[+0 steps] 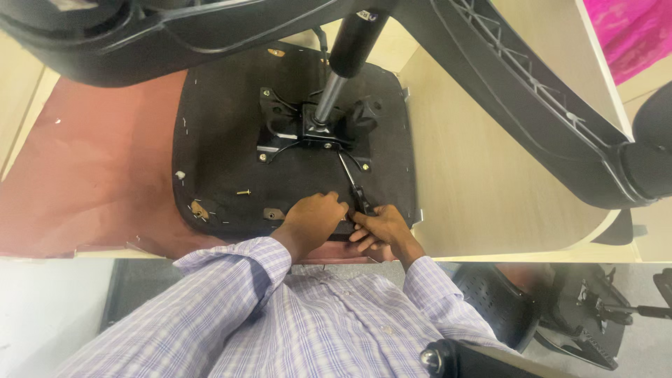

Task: The person uses a screwdriver to remove screws from the underside of an office chair base. They unscrew multiple fasteners one by one and place them on the chair base while working in a room with other chairs nearby.

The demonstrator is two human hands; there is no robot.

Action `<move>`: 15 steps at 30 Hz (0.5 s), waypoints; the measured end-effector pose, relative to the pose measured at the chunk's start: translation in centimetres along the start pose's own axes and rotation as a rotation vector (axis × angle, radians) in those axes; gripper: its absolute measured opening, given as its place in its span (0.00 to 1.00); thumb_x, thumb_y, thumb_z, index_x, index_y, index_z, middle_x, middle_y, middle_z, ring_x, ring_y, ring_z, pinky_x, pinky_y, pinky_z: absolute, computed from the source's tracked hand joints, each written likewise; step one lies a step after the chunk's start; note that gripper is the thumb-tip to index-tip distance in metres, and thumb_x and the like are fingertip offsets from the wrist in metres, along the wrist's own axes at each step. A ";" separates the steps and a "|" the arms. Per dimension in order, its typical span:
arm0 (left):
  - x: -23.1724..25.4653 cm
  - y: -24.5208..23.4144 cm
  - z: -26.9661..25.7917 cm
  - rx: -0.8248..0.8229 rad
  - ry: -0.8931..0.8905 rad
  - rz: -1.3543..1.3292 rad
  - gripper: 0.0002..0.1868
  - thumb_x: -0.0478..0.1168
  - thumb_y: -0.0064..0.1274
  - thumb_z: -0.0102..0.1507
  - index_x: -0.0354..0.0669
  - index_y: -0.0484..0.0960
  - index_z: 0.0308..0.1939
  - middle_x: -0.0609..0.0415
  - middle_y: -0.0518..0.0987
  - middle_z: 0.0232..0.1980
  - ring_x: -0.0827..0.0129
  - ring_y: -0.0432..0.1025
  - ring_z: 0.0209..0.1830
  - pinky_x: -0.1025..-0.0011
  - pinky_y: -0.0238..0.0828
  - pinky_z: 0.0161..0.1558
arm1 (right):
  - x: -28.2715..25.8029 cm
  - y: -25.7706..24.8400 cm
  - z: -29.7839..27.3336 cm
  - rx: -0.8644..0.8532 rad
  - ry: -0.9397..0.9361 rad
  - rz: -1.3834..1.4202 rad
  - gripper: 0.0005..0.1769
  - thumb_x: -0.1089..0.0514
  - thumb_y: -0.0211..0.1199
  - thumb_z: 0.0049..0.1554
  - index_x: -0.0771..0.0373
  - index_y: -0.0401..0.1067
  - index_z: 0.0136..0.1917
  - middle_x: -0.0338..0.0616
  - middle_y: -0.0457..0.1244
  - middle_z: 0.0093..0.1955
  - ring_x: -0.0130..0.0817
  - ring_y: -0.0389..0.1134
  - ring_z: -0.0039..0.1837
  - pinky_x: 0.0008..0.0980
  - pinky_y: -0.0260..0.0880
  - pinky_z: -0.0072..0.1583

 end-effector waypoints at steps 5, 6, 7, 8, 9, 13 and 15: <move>0.4 -1.3 -1.2 0.170 0.048 -0.104 0.14 0.27 0.57 0.57 0.41 0.81 0.46 0.48 0.79 0.47 0.55 0.78 0.45 0.63 0.78 0.43 | -1.3 0.2 0.6 -0.024 0.032 -0.167 0.18 0.51 0.72 0.55 0.69 0.73 0.42 0.53 0.73 0.33 0.39 0.74 0.31 0.29 0.65 0.30; 0.7 -1.2 -1.2 0.178 0.077 -0.130 0.12 0.28 0.57 0.57 0.42 0.81 0.44 0.49 0.80 0.46 0.55 0.78 0.45 0.63 0.77 0.44 | -1.3 0.1 0.7 -0.047 0.019 -0.169 0.17 0.52 0.72 0.54 0.69 0.73 0.42 0.54 0.73 0.34 0.39 0.75 0.32 0.28 0.66 0.30; 0.7 -1.0 -1.0 0.180 0.081 -0.094 0.11 0.28 0.57 0.57 0.42 0.81 0.44 0.49 0.80 0.45 0.56 0.78 0.46 0.63 0.78 0.44 | -1.4 0.0 0.8 -0.068 0.005 -0.168 0.17 0.53 0.72 0.53 0.70 0.73 0.42 0.54 0.74 0.34 0.39 0.76 0.32 0.28 0.66 0.30; 0.8 -0.9 -0.8 0.182 0.085 -0.059 0.11 0.28 0.57 0.57 0.41 0.82 0.43 0.49 0.80 0.44 0.56 0.78 0.46 0.63 0.78 0.45 | -1.4 0.0 0.8 -0.121 -0.017 -0.133 0.18 0.51 0.72 0.53 0.69 0.74 0.42 0.53 0.74 0.35 0.38 0.76 0.33 0.26 0.66 0.30; 1.0 -0.6 -0.5 0.182 0.092 -0.025 0.10 0.29 0.57 0.57 0.41 0.82 0.42 0.49 0.81 0.44 0.56 0.78 0.46 0.63 0.78 0.45 | -1.3 -0.1 0.7 -0.170 -0.037 -0.095 0.19 0.49 0.72 0.54 0.69 0.75 0.42 0.51 0.74 0.36 0.37 0.76 0.34 0.25 0.66 0.30; 1.0 0.9 0.8 0.126 0.089 0.068 0.11 0.31 0.57 0.56 0.39 0.82 0.43 0.48 0.82 0.42 0.58 0.77 0.45 0.65 0.75 0.45 | -1.1 -0.5 0.7 -0.337 -0.043 0.073 0.23 0.44 0.69 0.54 0.68 0.78 0.43 0.50 0.73 0.38 0.38 0.76 0.35 0.26 0.72 0.31; 1.2 0.6 1.2 0.198 0.073 0.196 0.08 0.35 0.56 0.59 0.41 0.83 0.42 0.49 0.82 0.41 0.60 0.76 0.45 0.66 0.72 0.47 | -1.0 -0.6 1.0 -0.329 -0.039 0.093 0.22 0.44 0.70 0.53 0.69 0.79 0.43 0.50 0.74 0.38 0.39 0.76 0.35 0.27 0.71 0.32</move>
Point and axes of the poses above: each hand's wrist, its own z-axis towards the middle knuckle, its own y-axis out of the palm, x = y × z, the point moved 9 cm from there along z, towards the middle knuckle
